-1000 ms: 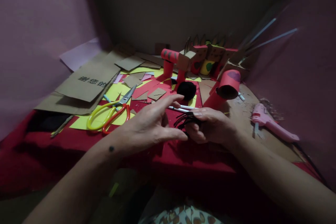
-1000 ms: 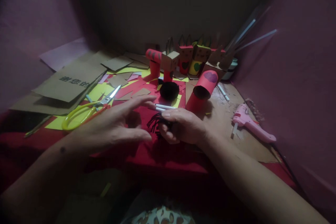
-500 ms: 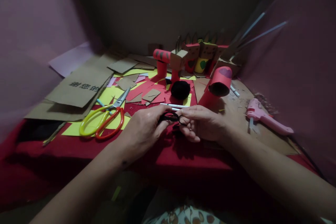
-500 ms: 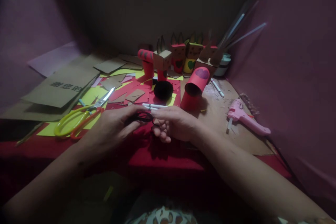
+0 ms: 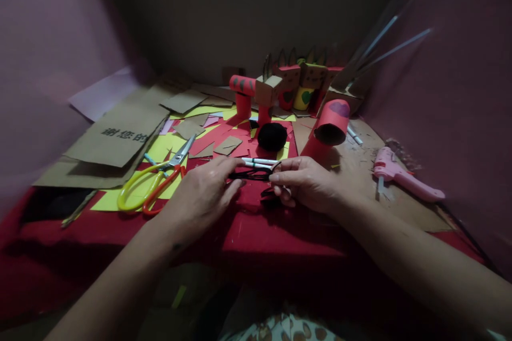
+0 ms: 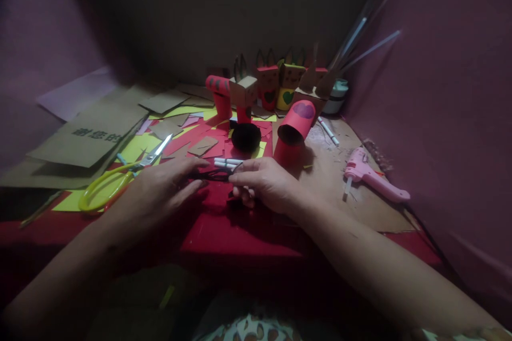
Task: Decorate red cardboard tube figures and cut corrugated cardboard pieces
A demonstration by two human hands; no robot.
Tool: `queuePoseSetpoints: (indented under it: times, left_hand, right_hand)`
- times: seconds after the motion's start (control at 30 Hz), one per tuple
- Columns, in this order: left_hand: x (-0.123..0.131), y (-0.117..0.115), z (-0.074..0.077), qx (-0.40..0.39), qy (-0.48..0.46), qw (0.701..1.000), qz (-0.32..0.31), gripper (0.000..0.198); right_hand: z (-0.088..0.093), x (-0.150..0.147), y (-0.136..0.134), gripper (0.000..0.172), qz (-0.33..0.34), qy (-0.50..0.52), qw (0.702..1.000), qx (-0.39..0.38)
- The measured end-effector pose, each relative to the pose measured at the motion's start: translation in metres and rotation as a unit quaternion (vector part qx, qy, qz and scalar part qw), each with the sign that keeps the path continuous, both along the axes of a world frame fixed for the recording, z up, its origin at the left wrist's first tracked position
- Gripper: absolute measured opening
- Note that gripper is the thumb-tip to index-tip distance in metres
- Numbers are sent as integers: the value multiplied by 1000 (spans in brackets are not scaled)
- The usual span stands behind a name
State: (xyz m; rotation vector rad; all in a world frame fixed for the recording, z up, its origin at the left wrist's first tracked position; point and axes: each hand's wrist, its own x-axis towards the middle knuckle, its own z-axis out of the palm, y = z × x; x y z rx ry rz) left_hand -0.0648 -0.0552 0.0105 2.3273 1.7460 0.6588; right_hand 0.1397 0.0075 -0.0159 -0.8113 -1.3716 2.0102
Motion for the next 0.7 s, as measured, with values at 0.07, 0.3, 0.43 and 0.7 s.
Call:
queuePoseSetpoints:
  times: [0.07,0.3,0.43,0.7]
  left_hand:
    - [-4,1,2,0,-5,1000,4,38]
    - [18,-4,14,-15,-157,981,-109,45]
    - [29,0,12,-18,-102,983,-154,41]
    - [29,8,0,95,-143,978,-118,19]
  right_hand:
    - [1,0,0,15,-8,-11,1000,20]
    - [3,0,-5,21,3,-43,996,76]
    - [2,1,-6,16,-13,-29,996,84]
    - [-2,3,0,16,-13,38,999,18]
